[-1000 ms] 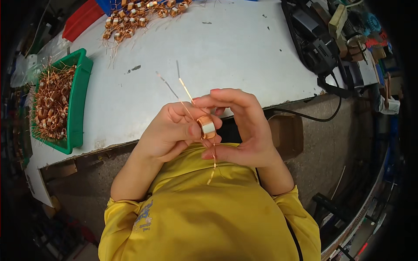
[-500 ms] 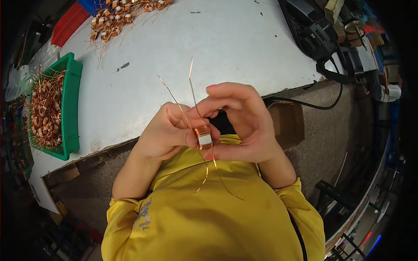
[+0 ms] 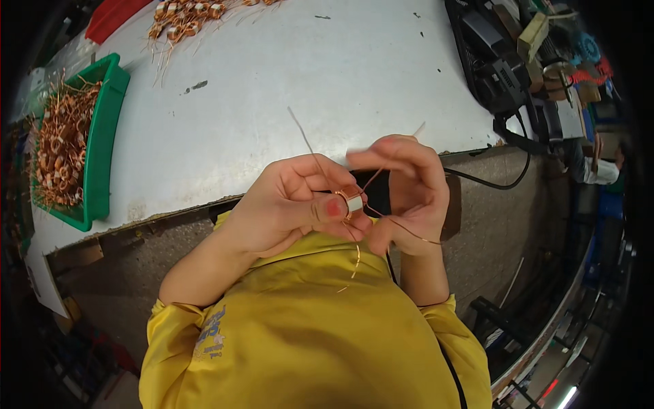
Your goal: Manually assembling and inspecting small copper components at a workbench.
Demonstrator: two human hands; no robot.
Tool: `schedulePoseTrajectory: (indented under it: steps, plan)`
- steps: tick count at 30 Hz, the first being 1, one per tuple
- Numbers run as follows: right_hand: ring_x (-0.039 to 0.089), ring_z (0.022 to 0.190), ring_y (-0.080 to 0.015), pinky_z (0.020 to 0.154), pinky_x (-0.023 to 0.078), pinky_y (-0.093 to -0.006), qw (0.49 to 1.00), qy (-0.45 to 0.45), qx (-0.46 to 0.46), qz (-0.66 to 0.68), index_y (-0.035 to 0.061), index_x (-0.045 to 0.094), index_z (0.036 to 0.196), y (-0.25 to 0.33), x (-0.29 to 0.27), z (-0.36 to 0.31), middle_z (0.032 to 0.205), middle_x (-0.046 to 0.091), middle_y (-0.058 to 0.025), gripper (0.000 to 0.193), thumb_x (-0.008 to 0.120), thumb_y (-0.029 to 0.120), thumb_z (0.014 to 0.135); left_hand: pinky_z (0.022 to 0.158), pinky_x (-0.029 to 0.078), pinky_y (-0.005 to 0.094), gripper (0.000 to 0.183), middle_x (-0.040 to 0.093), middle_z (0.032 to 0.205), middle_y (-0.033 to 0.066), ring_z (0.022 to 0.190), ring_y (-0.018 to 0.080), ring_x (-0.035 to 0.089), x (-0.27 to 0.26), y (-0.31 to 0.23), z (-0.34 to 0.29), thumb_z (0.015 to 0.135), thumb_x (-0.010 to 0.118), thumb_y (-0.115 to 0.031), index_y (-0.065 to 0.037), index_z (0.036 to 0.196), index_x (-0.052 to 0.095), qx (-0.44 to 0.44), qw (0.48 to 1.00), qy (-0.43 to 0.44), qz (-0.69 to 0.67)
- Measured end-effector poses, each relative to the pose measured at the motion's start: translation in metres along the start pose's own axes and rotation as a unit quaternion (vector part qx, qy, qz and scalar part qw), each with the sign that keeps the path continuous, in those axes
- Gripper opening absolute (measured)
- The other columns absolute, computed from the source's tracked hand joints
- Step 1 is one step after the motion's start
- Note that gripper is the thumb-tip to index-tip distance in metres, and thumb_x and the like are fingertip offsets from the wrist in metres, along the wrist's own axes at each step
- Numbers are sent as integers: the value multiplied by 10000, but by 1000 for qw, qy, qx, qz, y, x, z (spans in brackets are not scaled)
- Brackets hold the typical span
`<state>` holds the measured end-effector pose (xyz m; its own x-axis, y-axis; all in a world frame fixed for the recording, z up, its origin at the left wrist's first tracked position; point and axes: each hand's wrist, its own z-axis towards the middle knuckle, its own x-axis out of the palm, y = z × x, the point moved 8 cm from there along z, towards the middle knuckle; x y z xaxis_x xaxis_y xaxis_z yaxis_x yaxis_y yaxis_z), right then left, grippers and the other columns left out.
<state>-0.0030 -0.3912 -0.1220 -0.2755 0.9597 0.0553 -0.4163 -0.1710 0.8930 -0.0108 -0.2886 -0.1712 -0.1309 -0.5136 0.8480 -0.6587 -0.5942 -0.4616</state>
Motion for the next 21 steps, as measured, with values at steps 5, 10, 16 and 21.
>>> schedulePoseTrajectory:
  steps: [5,10,16,21]
  plan:
    - [542,850,-177,791,417,-280,992,30,54,-107,14,414,1176,-6,3,-9,984,618,-145,899,846,107,394,675,533,265,197,627,828,165,806,201,621,-7,7,-3,717,638,75,44,898,567,-7,1000,21,-16]
    - [515,881,-159,794,401,-270,996,59,54,-42,18,406,1194,-5,11,-5,950,631,-128,927,851,99,385,657,533,252,167,627,830,167,772,194,626,-12,9,-3,706,653,68,43,854,582,-10,999,-13,39]
    - [478,841,-138,766,377,-248,997,62,46,7,22,406,1192,-4,14,-3,824,640,-77,907,852,141,412,602,528,253,307,613,841,170,714,234,623,-18,14,-3,618,665,127,21,888,567,2,997,-1,71]
    - [471,717,-116,753,369,-232,983,4,-24,182,26,440,1170,-7,8,-4,759,633,-72,797,812,36,466,603,508,224,299,618,821,164,712,204,615,-11,13,-5,614,661,144,29,876,576,-1,998,-15,59]
